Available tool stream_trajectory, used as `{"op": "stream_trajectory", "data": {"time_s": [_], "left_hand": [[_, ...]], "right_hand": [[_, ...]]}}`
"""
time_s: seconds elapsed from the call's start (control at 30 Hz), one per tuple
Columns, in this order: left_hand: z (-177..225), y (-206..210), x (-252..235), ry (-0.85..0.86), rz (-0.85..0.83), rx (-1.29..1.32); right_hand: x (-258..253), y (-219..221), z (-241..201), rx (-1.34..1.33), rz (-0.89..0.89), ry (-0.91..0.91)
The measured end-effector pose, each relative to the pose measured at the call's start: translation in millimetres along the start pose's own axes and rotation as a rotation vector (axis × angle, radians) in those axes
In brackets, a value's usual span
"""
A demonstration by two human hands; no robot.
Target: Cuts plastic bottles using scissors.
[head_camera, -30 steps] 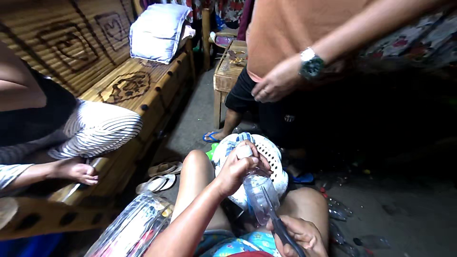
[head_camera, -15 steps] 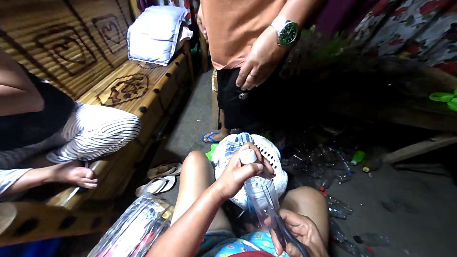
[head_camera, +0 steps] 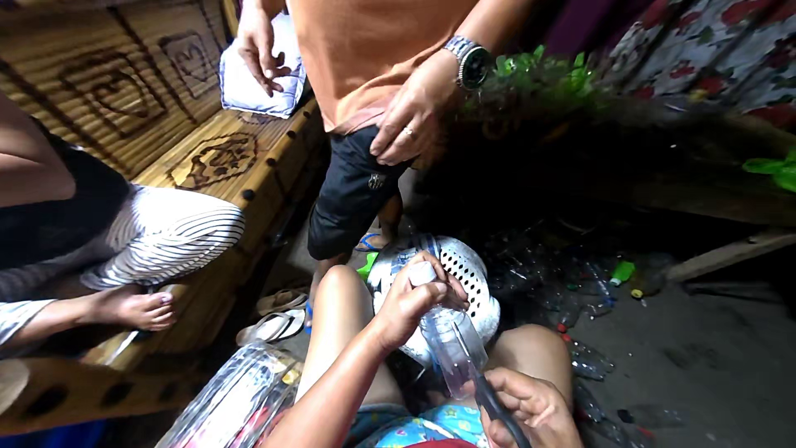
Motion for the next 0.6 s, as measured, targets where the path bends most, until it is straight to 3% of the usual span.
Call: {"op": "stream_trajectory", "data": {"time_s": [0.27, 0.6], "left_hand": [[-6.6, 4.4, 0.0, 0.014, 0.025, -0.03], [-14.7, 13.6, 8.2, -0.065, 0.109, 0.016]], "right_hand": [[-2.2, -10.3, -14.6, 0.032, -0.057, 0.085], [-4.6, -11.6, 16.5, -0.094, -0.087, -0.004]]}}
Point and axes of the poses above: each hand's wrist, its own x-axis away from the middle knuckle, its own y-axis out of the palm, z = x × y, the point moved 3 cm from there along -x, towards the middle knuckle, and after that the axes turned 8 degrees about -y, right-handed, at the moved point
